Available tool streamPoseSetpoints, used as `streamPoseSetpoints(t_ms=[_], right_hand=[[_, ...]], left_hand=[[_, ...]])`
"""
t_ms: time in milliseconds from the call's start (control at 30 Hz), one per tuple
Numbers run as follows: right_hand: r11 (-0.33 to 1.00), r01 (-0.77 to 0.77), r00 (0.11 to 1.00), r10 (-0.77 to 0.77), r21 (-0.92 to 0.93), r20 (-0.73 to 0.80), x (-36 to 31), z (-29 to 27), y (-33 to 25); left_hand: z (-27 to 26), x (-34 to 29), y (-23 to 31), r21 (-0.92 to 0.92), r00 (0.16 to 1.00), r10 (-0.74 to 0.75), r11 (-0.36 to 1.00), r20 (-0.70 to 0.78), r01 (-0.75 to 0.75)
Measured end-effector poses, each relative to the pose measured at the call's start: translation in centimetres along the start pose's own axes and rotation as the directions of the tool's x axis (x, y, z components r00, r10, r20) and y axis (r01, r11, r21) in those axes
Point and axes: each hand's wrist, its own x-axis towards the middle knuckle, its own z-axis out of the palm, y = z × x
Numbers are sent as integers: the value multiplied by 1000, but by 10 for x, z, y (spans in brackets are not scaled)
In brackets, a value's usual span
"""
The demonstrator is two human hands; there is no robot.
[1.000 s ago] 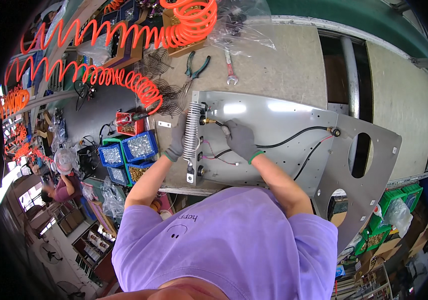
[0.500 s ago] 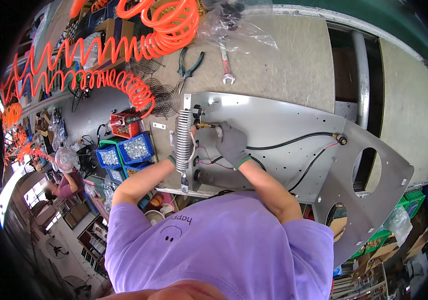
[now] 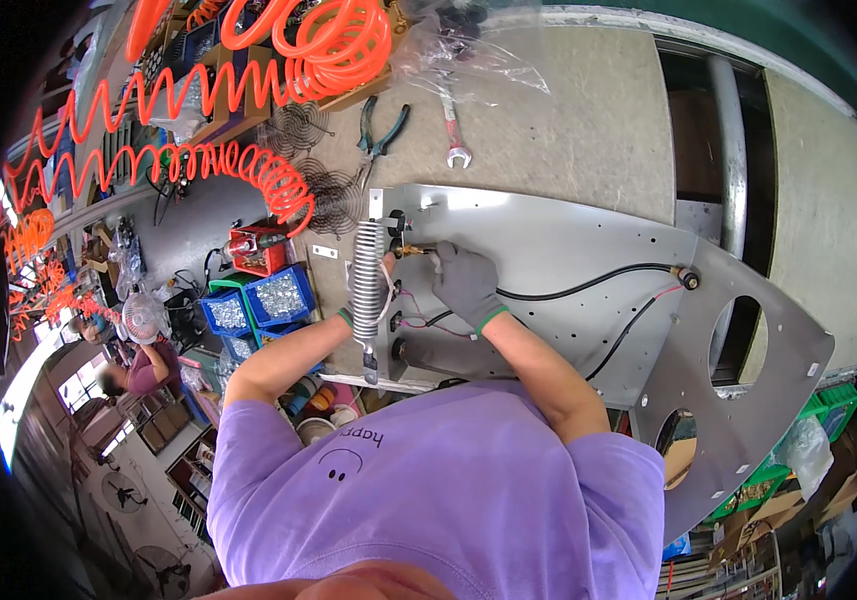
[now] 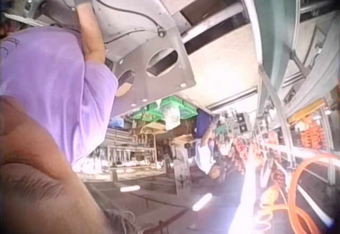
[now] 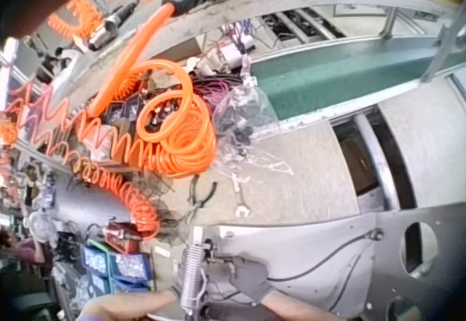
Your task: The person assembles an electronic device on a workbench, using a pneumatic screwdriver to fasten a corrugated tube and other components to a metal chassis. They handle small parts from trays, connect wires, and use a wooden board to support the assembly during work.
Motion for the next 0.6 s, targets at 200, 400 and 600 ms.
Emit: streamPoseSetpoints(t_ms=[200,400,600], right_hand=[[996,84,996,-83,20,-28,-5,5,6],[999,30,999,-31,41,23,-3,0,0],[997,-37,998,33,66,62,10,2,1]], left_hand=[[3,-3,-12,46,998,-39,998,57,36],[2,-3,-9,47,987,-141,989,73,138],[5,-3,-20,-197,992,-42,978,115,64]])
